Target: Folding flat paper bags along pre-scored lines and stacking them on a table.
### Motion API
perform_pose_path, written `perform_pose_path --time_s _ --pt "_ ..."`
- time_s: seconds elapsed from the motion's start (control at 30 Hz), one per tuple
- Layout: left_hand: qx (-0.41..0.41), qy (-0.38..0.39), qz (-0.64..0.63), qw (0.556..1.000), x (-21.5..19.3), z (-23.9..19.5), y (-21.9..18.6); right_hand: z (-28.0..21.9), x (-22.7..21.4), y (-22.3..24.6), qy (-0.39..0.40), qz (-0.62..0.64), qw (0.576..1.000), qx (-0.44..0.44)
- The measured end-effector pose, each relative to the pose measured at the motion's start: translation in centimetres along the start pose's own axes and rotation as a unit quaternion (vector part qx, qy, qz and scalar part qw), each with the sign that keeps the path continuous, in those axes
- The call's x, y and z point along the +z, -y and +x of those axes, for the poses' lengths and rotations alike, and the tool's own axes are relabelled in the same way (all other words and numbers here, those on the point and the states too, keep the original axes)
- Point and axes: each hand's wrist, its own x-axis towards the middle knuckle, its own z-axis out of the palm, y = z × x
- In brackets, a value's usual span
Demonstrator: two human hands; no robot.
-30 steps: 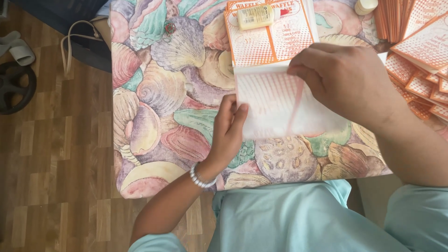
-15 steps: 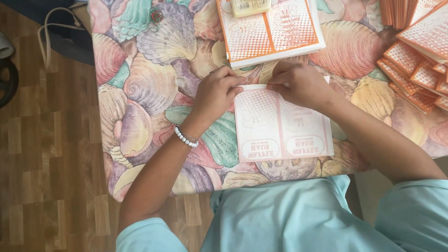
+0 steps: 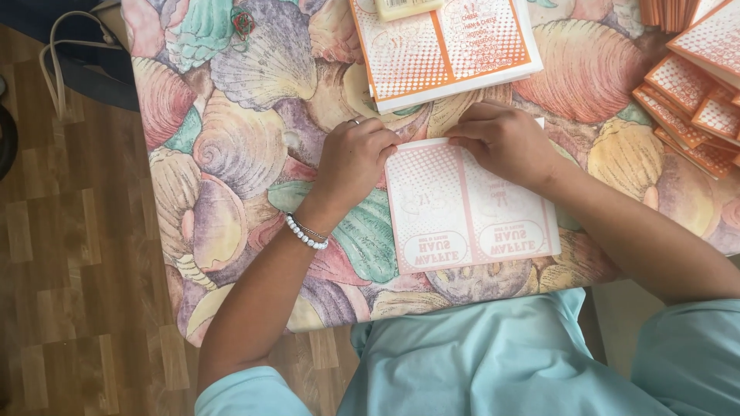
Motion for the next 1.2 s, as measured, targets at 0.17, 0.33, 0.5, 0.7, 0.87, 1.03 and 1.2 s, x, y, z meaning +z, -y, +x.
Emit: perform_pose_path --time_s 0.17,0.33,0.5,0.7,0.87,1.03,1.2 --pt "0.0 0.009 -0.017 1.0 -1.2 0.1 -0.7 -0.5 -1.9 0.1 0.018 -0.083 0.996 -0.006" --pt "-0.017 0.015 -0.044 0.999 -1.2 0.1 -0.8 -0.6 -2.7 -0.8 0.064 -0.136 0.989 -0.012" --pt "0.021 -0.046 -0.044 0.998 -0.4 -0.1 -0.5 -1.6 -1.8 -3.5 0.111 -0.153 0.982 0.003" --pt "0.004 -0.041 -0.065 0.997 -0.4 0.0 -0.6 -1.5 -1.9 -3.4 0.104 -0.152 0.983 -0.006" --pt "-0.008 -0.051 -0.105 0.993 -0.7 0.1 -0.9 -0.9 -2.2 -2.7 0.117 -0.141 0.983 0.031" --pt "-0.152 -0.125 -0.246 0.949 -1.5 -0.8 -4.1 -0.5 -4.9 -1.8 0.074 -0.087 0.991 0.066" --pt "-0.195 -0.238 -0.355 0.883 -2.6 -0.7 -8.2 -0.6 -9.9 1.5 -0.113 0.037 0.992 -0.052"
